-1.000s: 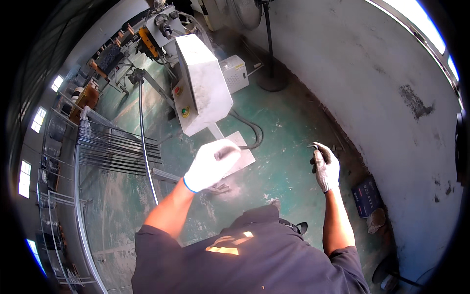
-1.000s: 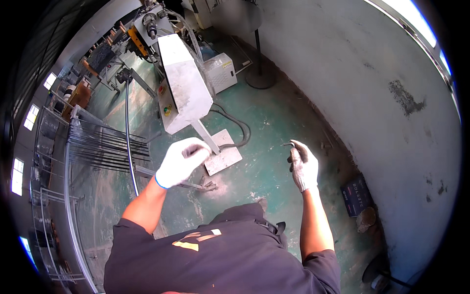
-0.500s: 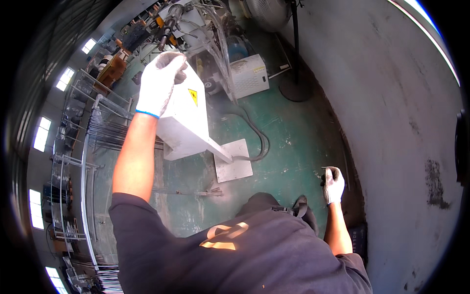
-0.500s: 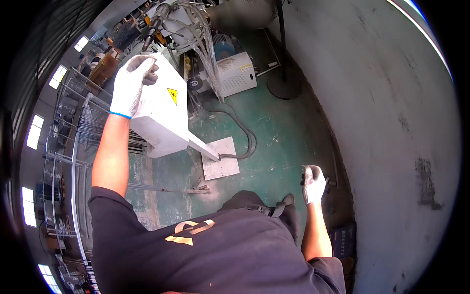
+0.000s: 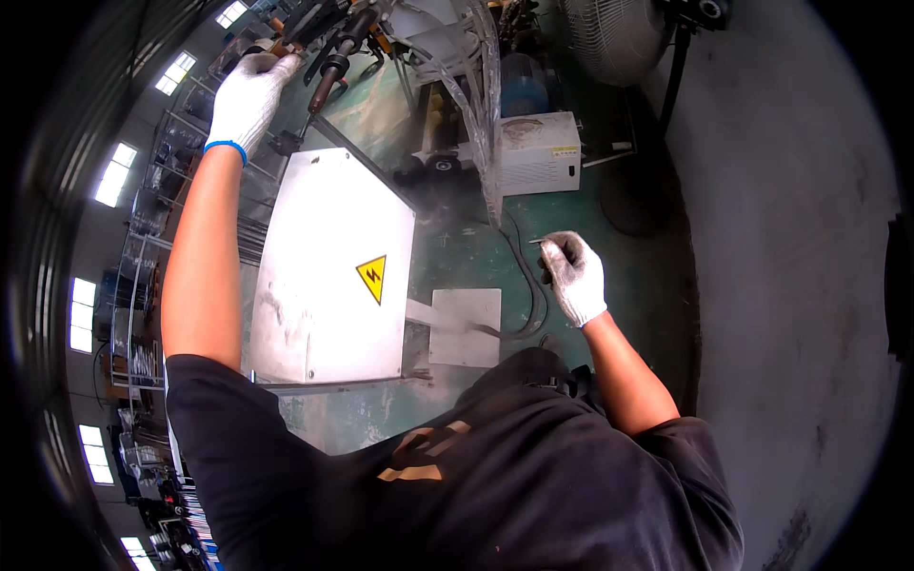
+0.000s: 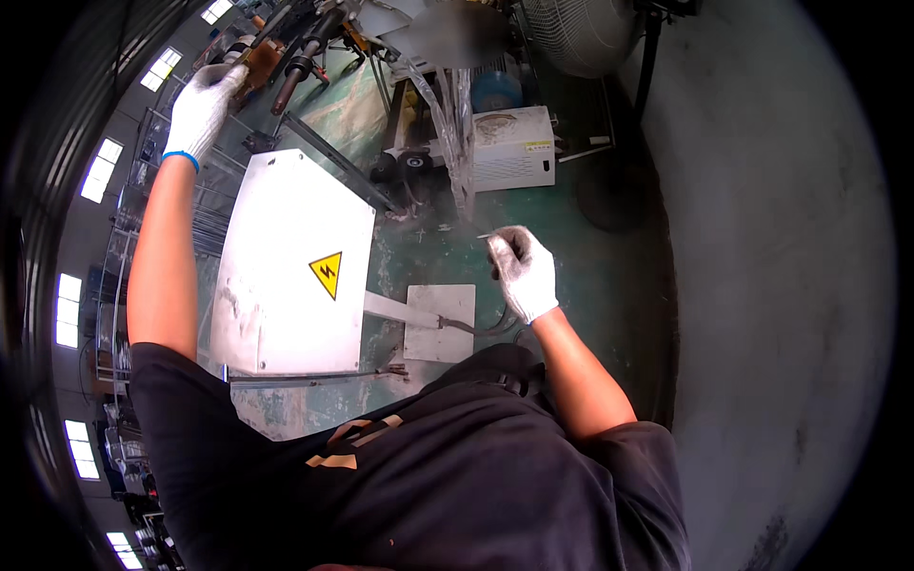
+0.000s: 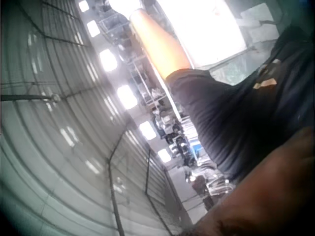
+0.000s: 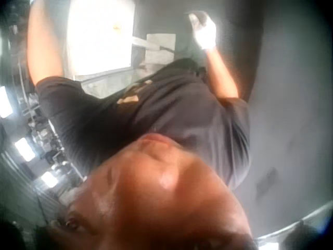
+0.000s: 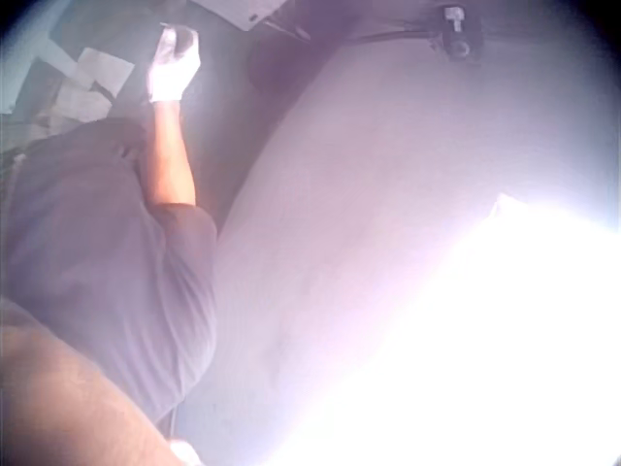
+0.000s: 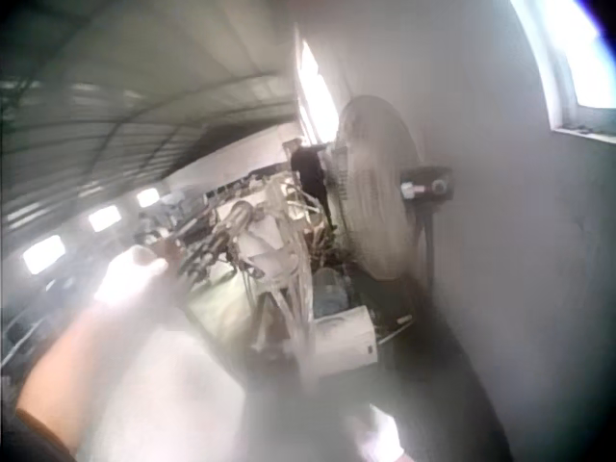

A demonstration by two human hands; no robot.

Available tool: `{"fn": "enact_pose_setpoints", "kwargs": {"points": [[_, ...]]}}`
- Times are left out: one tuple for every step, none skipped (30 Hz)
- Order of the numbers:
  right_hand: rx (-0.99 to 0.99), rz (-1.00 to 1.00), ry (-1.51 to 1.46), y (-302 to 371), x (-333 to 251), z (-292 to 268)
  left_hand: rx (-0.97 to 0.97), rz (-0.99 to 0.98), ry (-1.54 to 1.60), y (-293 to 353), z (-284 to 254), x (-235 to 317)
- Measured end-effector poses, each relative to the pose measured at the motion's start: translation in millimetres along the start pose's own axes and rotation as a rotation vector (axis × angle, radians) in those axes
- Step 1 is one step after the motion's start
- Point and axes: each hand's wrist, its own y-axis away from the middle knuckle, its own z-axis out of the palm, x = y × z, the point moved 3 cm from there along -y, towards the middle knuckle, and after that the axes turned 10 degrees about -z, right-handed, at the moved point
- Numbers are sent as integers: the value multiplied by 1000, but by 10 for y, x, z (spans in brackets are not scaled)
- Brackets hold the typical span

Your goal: The person measures a wooden board with a tape measure, then picks up several metal rods and places them into a bending machine. They adjust the machine's clamps and settings, then bend the rods in batches. The person stacks the bent rods on a rack.

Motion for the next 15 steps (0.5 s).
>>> {"fn": "enact_pose_setpoints", "kwargs": {"points": [[-28,-11,-11,-219,58,94,26,27,-35,-248,138,-55],[-56,-3,-24,-397,124,196,34,-13,-83,-454,266,-139],[-86,6,-37,-579,186,287,42,-53,-132,-666,395,-213],[-102,14,-57,-769,245,354,16,-80,-157,-893,541,-265],[-120,23,-78,-958,301,421,-9,-110,-183,-1104,674,-314],[-141,31,-99,-1136,350,493,-32,-142,-210,-1290,775,-359],[-164,55,-79,-1306,408,565,-14,-136,-229,-1437,863,-373],[-213,40,-60,-1510,500,628,5,-133,-249,-1562,933,-389],[-265,23,-42,-1716,592,702,26,-131,-273,-1686,990,-409],[-277,46,-63,-1895,672,778,1,-187,-247,-1837,1127,-493],[-294,54,-79,-2126,703,820,-39,-236,-244,-1918,1227,-524],[-316,45,-72,-2269,748,878,-77,-287,-242,-1988,1331,-547],[-305,-6,-51,-2434,845,963,-106,-327,-235,-2131,1385,-544],[-332,-49,-17,-2613,790,1039,-84,-319,-258,-2303,1478,-776],[-363,-79,18,-2758,770,1151,-96,-368,-254,-2372,1547,-1001]]}}
